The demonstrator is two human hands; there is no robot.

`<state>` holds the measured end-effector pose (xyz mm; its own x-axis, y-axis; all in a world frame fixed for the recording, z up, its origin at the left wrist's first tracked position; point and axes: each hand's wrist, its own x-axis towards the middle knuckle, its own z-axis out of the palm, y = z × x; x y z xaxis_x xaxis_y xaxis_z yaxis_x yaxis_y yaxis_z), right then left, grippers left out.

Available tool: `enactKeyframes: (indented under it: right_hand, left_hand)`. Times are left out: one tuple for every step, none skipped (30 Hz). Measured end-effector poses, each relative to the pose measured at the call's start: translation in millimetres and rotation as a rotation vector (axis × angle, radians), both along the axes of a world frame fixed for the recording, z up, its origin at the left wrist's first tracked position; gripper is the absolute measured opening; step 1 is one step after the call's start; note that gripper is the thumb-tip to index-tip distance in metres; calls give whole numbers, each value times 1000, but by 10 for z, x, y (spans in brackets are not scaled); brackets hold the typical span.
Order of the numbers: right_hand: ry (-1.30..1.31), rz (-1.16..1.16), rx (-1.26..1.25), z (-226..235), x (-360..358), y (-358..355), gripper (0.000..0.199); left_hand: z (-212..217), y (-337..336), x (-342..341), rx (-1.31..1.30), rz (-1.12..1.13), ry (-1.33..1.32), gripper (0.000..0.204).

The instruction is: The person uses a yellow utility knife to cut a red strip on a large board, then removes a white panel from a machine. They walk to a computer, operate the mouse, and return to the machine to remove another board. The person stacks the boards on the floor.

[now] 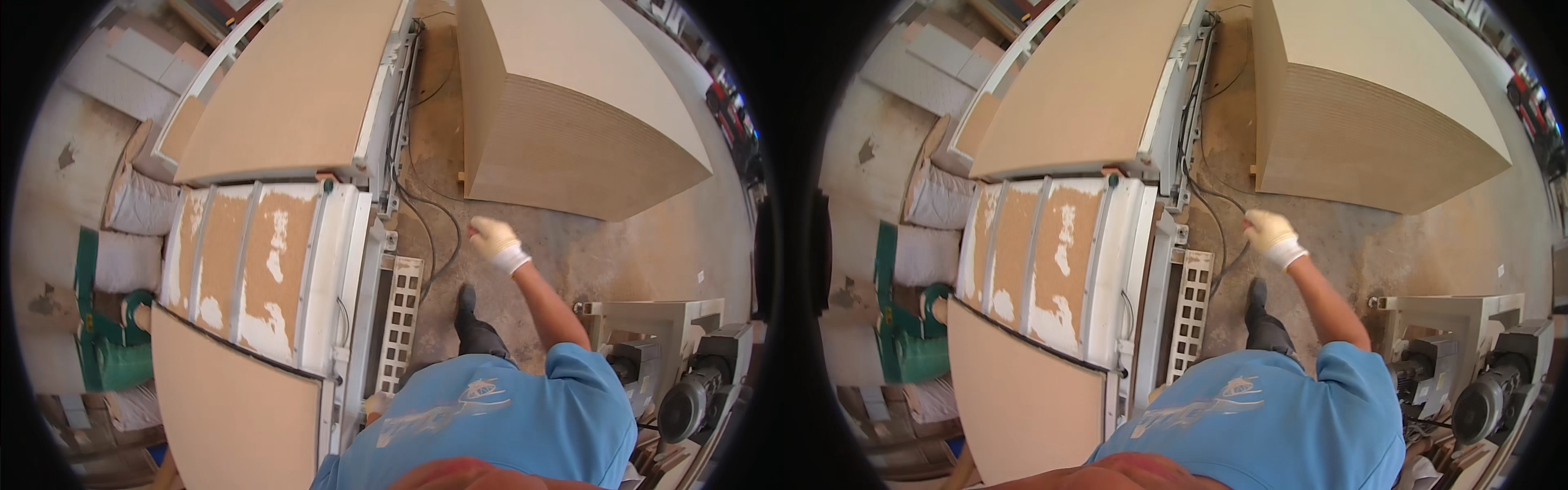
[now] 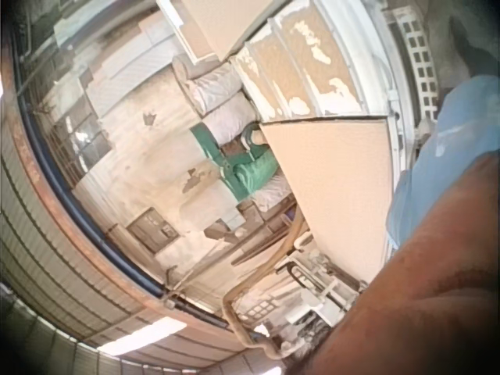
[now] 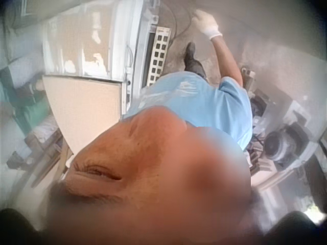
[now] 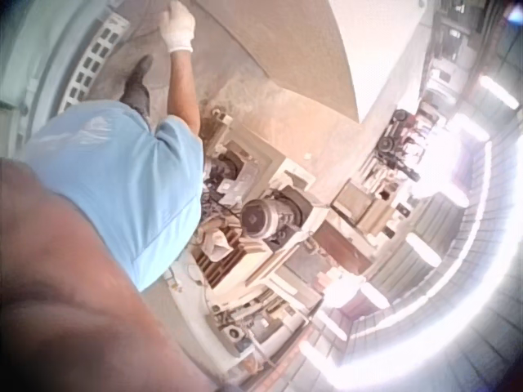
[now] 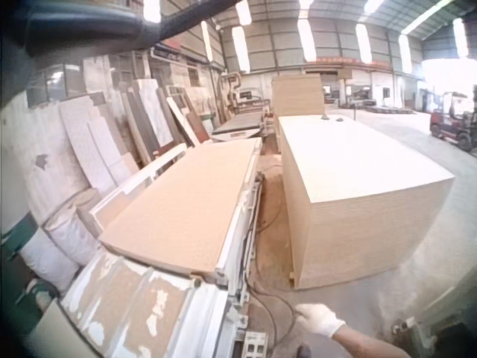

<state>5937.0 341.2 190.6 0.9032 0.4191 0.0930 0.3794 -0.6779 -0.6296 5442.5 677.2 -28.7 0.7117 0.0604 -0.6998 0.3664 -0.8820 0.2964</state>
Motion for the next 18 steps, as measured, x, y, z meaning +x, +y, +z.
enactKeyframes:
  right_hand:
    - [-44,-36,-35,239,314,-123,13]
    - [-103,-89,17,474,564,-218,11]
    - [-192,-126,61,718,848,-351,10]
    - [-255,-150,89,931,1110,-479,9]
    - [-317,-169,120,1099,1356,-586,9]
    - [-402,-155,98,1253,1616,-703,10]
    - [-412,-164,51,1372,1898,-832,12]
    - [-424,-187,17,1445,2197,-935,14]
    - [-437,-215,-17,1487,2520,-1053,17]
    - [-426,-245,-98,1501,2862,-1184,20]
    - [-419,-278,-182,1494,3222,-1328,23]
    - [-398,-339,-283,1459,3578,-1477,26]
    - [-317,-425,-329,1413,3900,-1634,27]
    - [-359,-480,-402,1345,4196,-1789,29]
    - [-422,-528,-463,1267,4466,-1926,32]
    - [-351,-584,-597,1221,4717,-2063,36]
    - [-253,-654,-734,1139,4901,-2165,39]
    - [-246,-737,-681,1046,5077,-2226,41]
  left_hand:
    - [68,124,403,106,96,36,31]
    - [87,215,872,-413,722,56,27]
    - [57,227,1417,-873,1370,193,27]
    - [71,244,1930,-807,1323,37,28]
    - [91,263,2495,-646,1342,-23,30]
    - [163,245,2942,-343,1012,-306,24]
    - [241,348,3529,-261,941,-336,29]
    - [338,370,3993,-177,916,-558,30]
    - [407,399,4572,-71,957,-631,34]
    - [519,478,5029,-119,893,-759,34]
    - [625,579,5474,-166,865,-828,36]
    - [686,645,5959,-123,821,-980,35]
    - [749,745,6391,-92,764,-1167,34]
    - [799,889,6835,-24,734,-1185,34]
    - [834,1025,7231,34,689,-1247,33]
    - [869,1124,7645,21,741,-1217,34]
    - [896,1219,8073,-67,844,-1114,39]
    - [917,1327,8448,54,742,-1100,43]
